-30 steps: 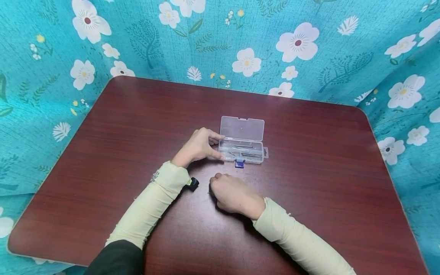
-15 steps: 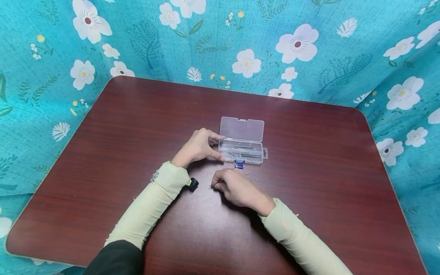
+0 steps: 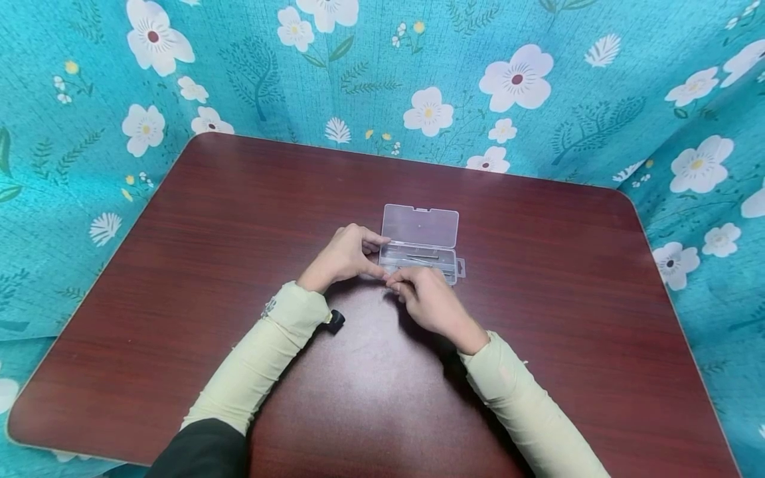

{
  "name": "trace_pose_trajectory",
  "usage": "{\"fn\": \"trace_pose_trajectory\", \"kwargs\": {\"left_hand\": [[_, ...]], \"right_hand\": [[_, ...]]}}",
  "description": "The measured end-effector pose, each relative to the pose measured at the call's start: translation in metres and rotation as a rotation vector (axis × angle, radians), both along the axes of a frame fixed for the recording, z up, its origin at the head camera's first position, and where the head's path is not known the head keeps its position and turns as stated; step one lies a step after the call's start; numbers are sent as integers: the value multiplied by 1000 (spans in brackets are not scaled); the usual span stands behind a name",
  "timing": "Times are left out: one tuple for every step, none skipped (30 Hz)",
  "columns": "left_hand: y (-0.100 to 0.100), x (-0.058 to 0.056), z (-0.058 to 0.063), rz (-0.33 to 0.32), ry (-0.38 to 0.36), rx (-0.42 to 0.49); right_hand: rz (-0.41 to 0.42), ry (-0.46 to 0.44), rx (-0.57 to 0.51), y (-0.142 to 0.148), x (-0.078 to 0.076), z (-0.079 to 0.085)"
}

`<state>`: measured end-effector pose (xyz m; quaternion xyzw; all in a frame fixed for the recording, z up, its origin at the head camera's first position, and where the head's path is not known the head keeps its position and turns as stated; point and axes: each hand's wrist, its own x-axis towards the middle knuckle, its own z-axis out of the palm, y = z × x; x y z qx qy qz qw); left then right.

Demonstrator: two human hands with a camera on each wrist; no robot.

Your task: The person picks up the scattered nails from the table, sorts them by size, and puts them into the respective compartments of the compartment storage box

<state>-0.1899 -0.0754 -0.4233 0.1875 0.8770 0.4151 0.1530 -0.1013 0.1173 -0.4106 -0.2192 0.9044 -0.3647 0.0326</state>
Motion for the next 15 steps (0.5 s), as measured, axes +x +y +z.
{"fn": "trace_pose_trajectory", "kwargs": {"left_hand": [[0, 0, 0, -1, 1, 3], [0, 0, 1, -1, 1, 6], [0, 0, 1, 0, 1, 10], [0, 0, 1, 0, -1, 13], [0, 1, 1, 2, -3, 16], [0, 1, 1, 3, -4, 17], [0, 1, 1, 4, -6, 16], [-1, 1, 1, 6, -9, 17], [-1, 1, 1, 7, -11, 16], [0, 1, 2, 9, -13, 17], [0, 1, 2, 10, -14, 16], [0, 2, 2, 11, -17, 15], [0, 2, 2, 12, -22, 16], [0, 2, 2, 13, -25, 17], [0, 2, 2, 16, -28, 15]], "right_hand": [[-13, -4, 2, 1, -2, 1], [-26, -8, 2, 1, -4, 1], [-35, -8, 5, 2, -5, 2], [-43, -9, 4, 2, -7, 2], [-51, -8, 5, 2, -9, 3], [-61, -6, 4, 3, -11, 3], [-71, -7, 2, 3, -12, 3], [-82, -6, -2, 4, -14, 3], [-95, -3, -1, 4, -16, 3], [-110, -3, -2, 4, -18, 3], [-127, -2, -4, 4, -20, 3], [-144, -3, -6, 5, -21, 3], [-158, -4, -6, 5, -23, 3], [-171, -3, -7, 5, -24, 3], [-180, -3, -7, 5, -26, 3]]}}
